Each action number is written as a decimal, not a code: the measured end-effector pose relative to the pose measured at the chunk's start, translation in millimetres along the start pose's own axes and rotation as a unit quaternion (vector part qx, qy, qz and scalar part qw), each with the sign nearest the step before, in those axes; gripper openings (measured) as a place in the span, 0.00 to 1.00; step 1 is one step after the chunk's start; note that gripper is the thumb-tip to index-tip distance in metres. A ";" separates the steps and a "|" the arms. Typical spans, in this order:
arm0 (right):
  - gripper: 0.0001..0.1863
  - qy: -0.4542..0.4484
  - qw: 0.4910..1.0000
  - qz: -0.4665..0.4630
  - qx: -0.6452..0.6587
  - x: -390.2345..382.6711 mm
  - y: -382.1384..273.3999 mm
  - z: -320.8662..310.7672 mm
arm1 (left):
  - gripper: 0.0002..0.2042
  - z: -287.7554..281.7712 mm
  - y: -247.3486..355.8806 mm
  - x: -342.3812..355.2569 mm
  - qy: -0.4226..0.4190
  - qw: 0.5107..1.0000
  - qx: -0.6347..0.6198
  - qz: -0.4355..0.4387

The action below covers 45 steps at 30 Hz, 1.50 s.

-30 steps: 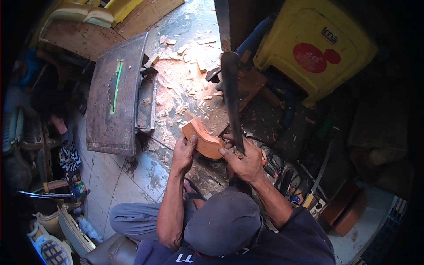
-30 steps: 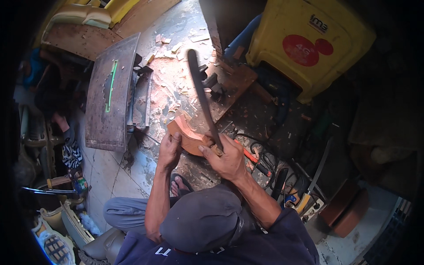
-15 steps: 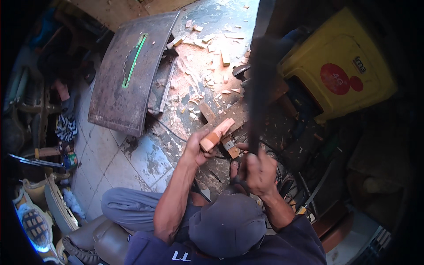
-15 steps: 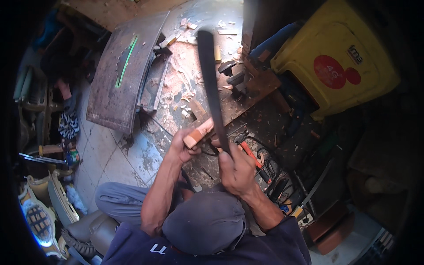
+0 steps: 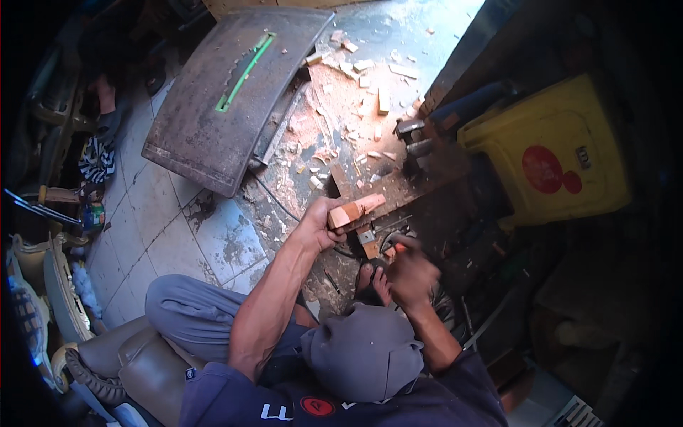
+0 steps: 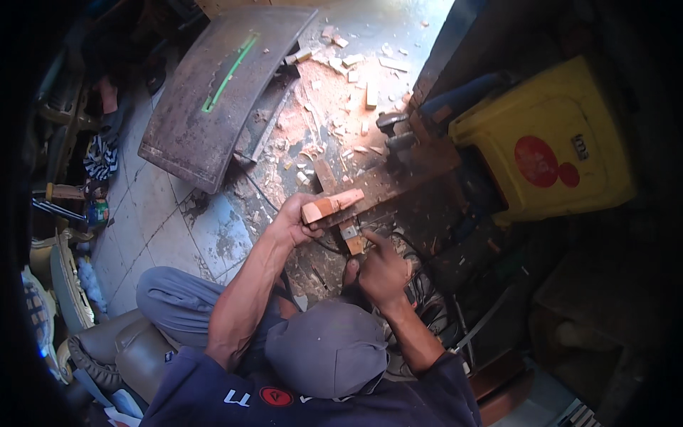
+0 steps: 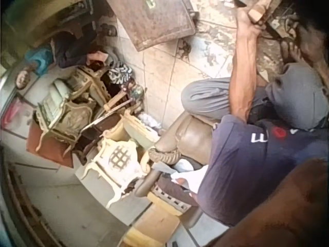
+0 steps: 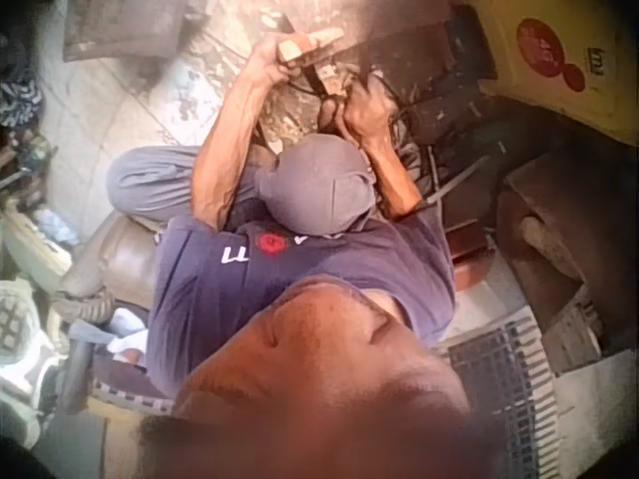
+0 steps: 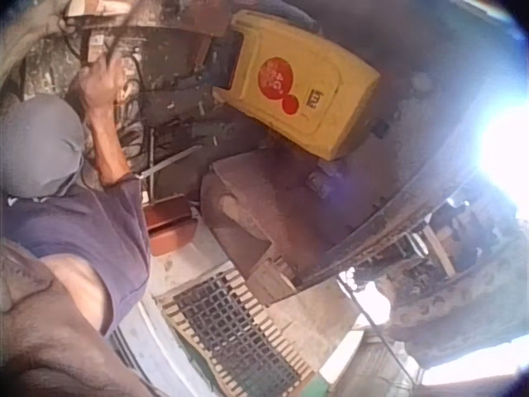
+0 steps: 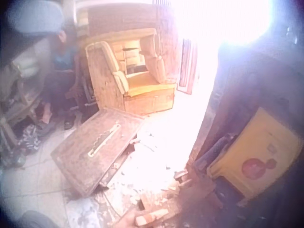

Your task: The person shaves a small curved piece of wood using a large knife, holding the wood with one hand and striking it repeatedly with the blade.

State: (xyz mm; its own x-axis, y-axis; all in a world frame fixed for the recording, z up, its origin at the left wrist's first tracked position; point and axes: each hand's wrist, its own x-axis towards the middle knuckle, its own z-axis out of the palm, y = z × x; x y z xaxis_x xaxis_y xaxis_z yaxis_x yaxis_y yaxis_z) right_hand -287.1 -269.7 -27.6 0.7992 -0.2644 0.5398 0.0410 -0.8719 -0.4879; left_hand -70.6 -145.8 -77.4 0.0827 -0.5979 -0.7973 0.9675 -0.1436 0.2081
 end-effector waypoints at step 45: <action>0.14 0.056 0.859 0.321 0.396 62.1 -53.2 -33.9 | 0.21 1.6 7.3 -30.7 -0.007 0.999 -0.047 0.019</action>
State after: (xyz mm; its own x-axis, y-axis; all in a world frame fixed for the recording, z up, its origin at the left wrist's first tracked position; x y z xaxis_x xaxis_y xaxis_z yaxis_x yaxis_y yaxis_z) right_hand -260.0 -253.7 55.1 0.7488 -0.6622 0.0269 0.0443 0.0096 -0.9990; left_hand -66.5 -129.8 -50.5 0.1172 -0.6129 -0.7814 0.9821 -0.0455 0.1829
